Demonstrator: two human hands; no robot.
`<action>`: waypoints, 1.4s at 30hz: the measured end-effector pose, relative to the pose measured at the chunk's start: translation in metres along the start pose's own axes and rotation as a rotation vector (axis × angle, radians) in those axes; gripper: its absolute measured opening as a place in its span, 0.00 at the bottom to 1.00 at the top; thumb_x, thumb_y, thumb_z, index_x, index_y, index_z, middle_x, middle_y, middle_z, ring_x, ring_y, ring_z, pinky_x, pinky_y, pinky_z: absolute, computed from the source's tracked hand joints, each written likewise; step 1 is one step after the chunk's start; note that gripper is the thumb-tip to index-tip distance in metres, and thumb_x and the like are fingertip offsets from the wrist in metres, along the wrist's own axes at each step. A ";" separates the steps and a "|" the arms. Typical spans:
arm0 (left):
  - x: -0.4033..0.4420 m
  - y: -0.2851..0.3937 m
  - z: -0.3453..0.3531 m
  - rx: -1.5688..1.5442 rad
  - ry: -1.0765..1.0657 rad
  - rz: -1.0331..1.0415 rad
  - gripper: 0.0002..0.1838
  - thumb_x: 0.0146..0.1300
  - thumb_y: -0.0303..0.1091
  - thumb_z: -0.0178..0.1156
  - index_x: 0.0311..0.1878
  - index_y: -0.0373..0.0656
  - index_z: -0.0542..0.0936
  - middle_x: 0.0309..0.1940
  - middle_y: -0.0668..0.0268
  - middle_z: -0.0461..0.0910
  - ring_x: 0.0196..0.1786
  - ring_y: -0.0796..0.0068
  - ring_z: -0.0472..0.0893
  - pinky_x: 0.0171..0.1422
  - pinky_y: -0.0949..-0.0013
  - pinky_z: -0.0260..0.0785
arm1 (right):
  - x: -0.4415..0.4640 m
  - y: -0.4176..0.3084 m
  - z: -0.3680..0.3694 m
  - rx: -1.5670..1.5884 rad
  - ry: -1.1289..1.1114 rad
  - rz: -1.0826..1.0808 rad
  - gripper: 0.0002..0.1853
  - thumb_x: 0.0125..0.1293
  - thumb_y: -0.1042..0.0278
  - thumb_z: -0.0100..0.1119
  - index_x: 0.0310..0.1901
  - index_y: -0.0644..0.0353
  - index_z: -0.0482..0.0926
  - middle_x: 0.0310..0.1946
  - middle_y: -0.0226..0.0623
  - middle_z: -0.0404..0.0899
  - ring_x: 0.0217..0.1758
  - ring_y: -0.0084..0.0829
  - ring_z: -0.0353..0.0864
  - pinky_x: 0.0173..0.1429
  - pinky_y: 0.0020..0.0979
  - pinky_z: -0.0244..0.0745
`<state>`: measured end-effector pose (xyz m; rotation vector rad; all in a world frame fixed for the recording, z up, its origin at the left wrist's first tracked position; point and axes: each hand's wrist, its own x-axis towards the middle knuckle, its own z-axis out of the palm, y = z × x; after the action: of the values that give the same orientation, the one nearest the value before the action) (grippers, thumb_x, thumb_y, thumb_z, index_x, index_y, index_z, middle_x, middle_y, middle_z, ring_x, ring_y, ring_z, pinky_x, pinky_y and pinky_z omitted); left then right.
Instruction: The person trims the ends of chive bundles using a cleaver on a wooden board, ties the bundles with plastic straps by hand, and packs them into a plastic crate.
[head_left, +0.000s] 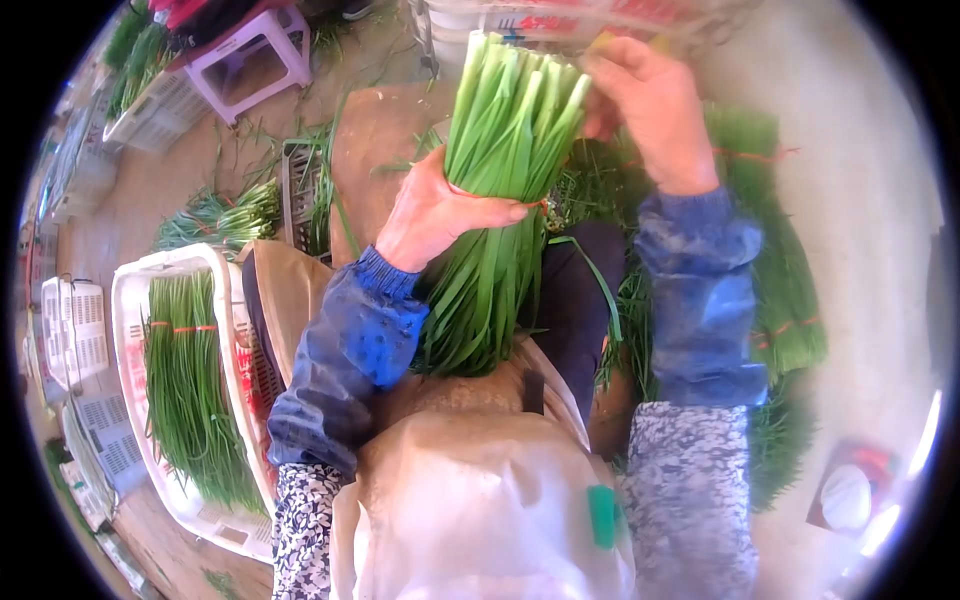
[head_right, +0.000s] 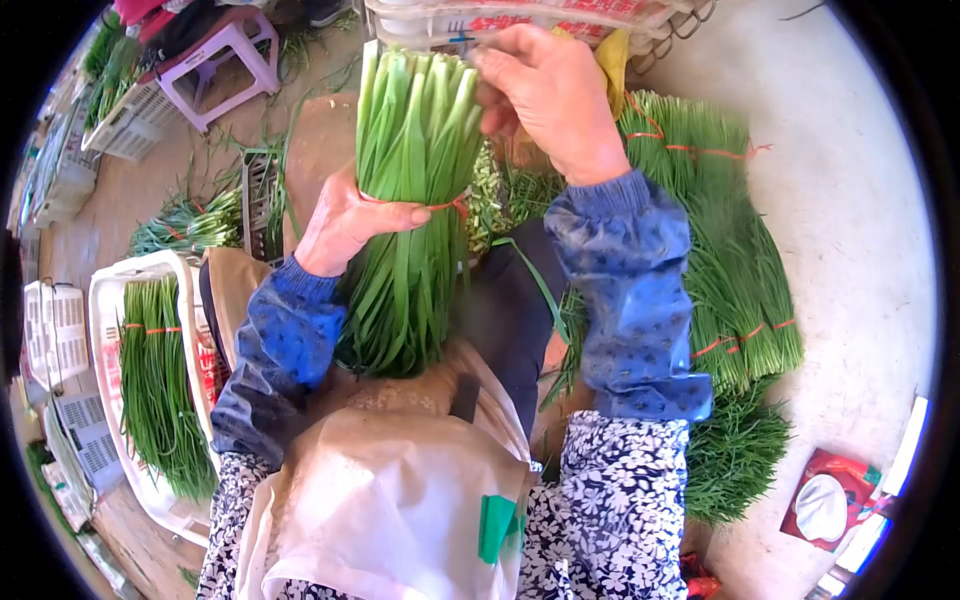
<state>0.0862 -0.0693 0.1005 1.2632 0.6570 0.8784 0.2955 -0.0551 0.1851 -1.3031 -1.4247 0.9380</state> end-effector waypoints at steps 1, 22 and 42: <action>-0.002 0.002 0.001 -0.035 -0.004 -0.017 0.28 0.51 0.29 0.68 0.57 0.33 0.76 0.48 0.63 0.82 0.49 0.77 0.78 0.57 0.71 0.69 | 0.001 -0.005 0.003 0.012 -0.029 0.008 0.13 0.68 0.60 0.59 0.38 0.64 0.78 0.21 0.29 0.77 0.18 0.20 0.76 0.24 0.23 0.71; -0.008 -0.020 -0.035 -0.321 0.076 -0.029 0.30 0.57 0.38 0.71 0.59 0.32 0.74 0.47 0.56 0.82 0.48 0.70 0.82 0.56 0.67 0.75 | 0.006 0.010 0.034 0.109 -0.219 0.163 0.08 0.68 0.67 0.60 0.42 0.62 0.75 0.25 0.28 0.77 0.21 0.18 0.76 0.26 0.20 0.73; -0.016 -0.067 -0.056 -0.192 0.233 0.020 0.21 0.60 0.32 0.64 0.55 0.31 0.77 0.46 0.54 0.82 0.44 0.67 0.84 0.52 0.68 0.77 | 0.036 0.020 0.059 0.120 0.028 0.001 0.07 0.70 0.71 0.54 0.41 0.66 0.75 0.27 0.36 0.79 0.22 0.25 0.79 0.22 0.24 0.72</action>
<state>0.0448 -0.0586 0.0228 1.0052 0.7257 1.0899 0.2449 -0.0133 0.1568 -1.2231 -1.3266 0.9870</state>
